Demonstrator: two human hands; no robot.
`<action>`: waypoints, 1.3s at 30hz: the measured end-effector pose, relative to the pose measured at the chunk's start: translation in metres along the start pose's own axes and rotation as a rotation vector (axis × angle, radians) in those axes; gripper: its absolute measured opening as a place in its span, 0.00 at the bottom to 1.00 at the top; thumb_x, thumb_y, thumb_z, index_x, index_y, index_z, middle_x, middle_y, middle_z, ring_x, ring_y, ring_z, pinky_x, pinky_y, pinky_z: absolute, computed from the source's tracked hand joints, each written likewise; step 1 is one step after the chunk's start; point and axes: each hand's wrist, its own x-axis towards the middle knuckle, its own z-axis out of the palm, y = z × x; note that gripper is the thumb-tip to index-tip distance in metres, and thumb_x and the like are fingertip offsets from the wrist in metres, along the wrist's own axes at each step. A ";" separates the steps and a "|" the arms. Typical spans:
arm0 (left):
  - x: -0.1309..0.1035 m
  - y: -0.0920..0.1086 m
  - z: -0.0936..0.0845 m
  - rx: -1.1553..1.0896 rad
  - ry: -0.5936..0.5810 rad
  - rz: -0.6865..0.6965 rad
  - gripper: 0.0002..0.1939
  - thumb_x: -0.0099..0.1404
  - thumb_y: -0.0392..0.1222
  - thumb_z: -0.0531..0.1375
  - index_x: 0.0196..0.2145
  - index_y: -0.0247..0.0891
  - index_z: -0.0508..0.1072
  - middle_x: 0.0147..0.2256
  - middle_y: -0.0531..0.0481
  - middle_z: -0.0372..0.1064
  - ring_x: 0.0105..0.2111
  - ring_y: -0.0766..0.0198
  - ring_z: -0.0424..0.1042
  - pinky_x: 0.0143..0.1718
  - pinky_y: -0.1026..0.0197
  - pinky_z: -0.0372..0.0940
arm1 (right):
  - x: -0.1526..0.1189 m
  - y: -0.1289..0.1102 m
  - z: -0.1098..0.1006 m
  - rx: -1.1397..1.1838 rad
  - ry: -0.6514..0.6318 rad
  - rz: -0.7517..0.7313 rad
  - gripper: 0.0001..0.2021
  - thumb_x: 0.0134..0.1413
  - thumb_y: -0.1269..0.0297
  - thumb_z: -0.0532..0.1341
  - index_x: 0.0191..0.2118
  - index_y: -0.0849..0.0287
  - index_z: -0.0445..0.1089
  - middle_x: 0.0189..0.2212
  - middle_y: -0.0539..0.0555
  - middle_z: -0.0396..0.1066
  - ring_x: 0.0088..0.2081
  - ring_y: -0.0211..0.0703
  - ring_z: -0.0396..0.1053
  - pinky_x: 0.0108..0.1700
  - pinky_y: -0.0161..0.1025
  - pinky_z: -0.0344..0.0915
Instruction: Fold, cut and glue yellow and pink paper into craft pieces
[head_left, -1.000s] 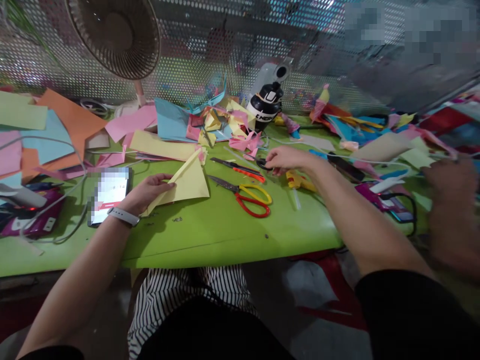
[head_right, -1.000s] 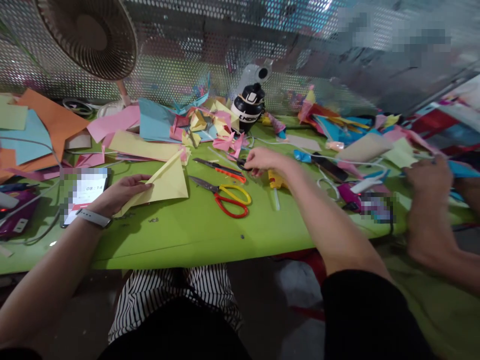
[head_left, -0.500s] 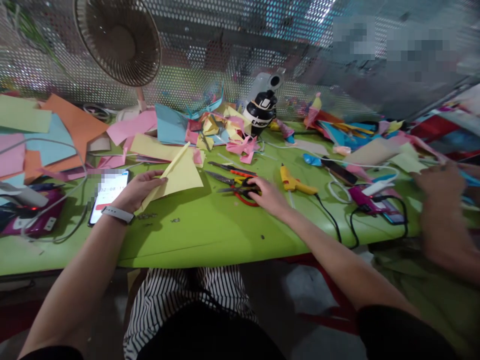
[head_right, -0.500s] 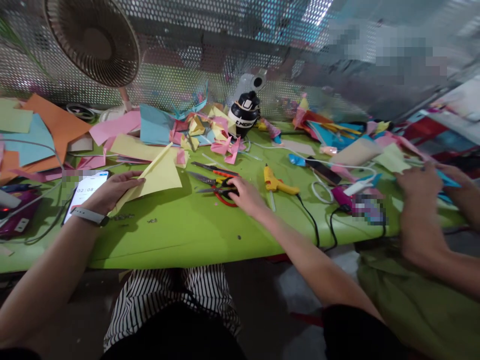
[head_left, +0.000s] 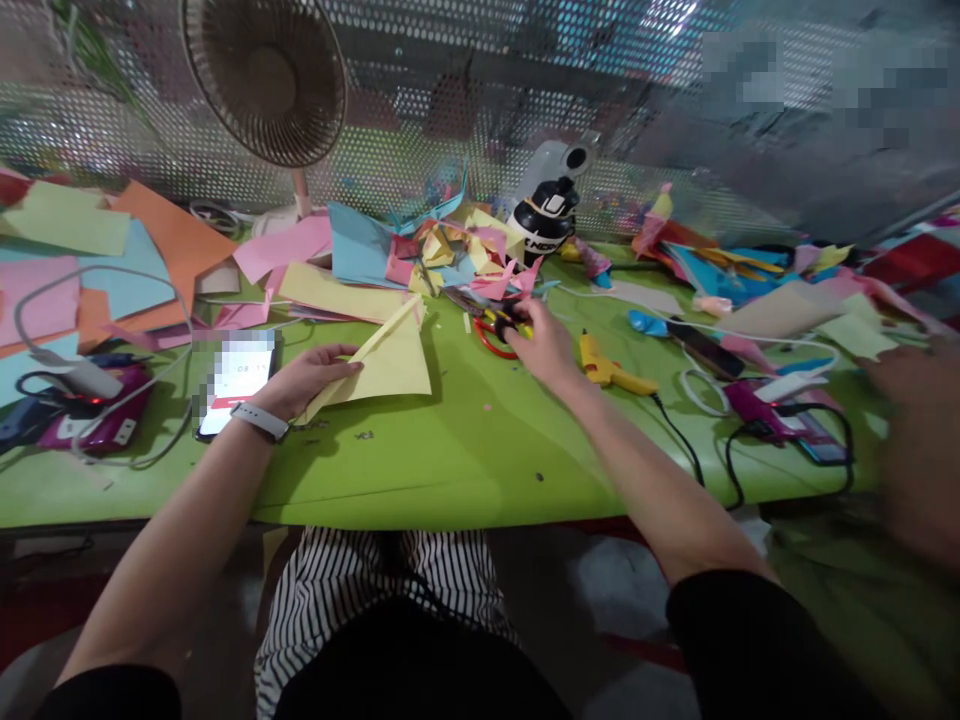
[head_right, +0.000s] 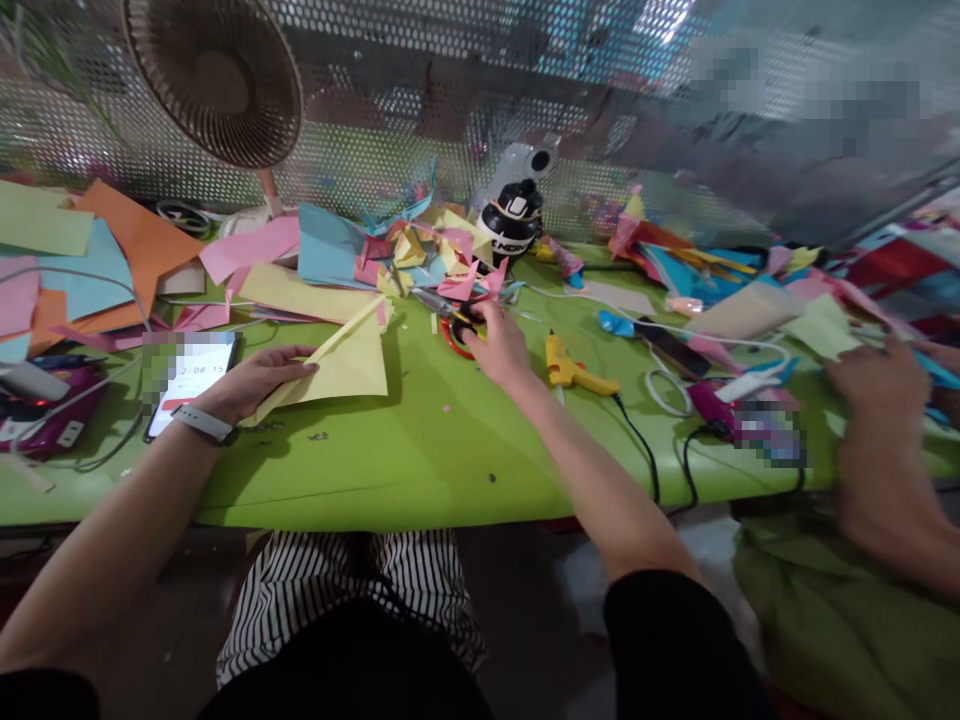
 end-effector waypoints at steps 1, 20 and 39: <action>0.000 0.000 0.001 -0.020 -0.026 -0.003 0.16 0.59 0.35 0.67 0.46 0.38 0.75 0.34 0.48 0.78 0.27 0.66 0.76 0.27 0.65 0.72 | -0.010 -0.006 -0.006 0.123 -0.093 0.079 0.11 0.57 0.58 0.61 0.44 0.56 0.66 0.46 0.60 0.74 0.45 0.50 0.73 0.49 0.47 0.68; 0.000 -0.019 0.030 0.857 0.114 0.302 0.22 0.66 0.45 0.60 0.56 0.38 0.73 0.34 0.45 0.75 0.25 0.66 0.70 0.26 0.62 0.65 | -0.093 -0.045 -0.048 0.521 -1.238 0.603 0.35 0.44 0.29 0.61 0.35 0.63 0.70 0.30 0.56 0.75 0.18 0.34 0.69 0.19 0.31 0.64; -0.018 -0.027 0.051 1.806 0.029 0.577 0.27 0.68 0.27 0.47 0.63 0.30 0.64 0.63 0.39 0.62 0.61 0.49 0.62 0.60 0.48 0.61 | -0.113 -0.040 -0.066 0.550 -1.256 0.708 0.35 0.44 0.30 0.62 0.36 0.64 0.69 0.28 0.56 0.75 0.18 0.34 0.70 0.19 0.31 0.64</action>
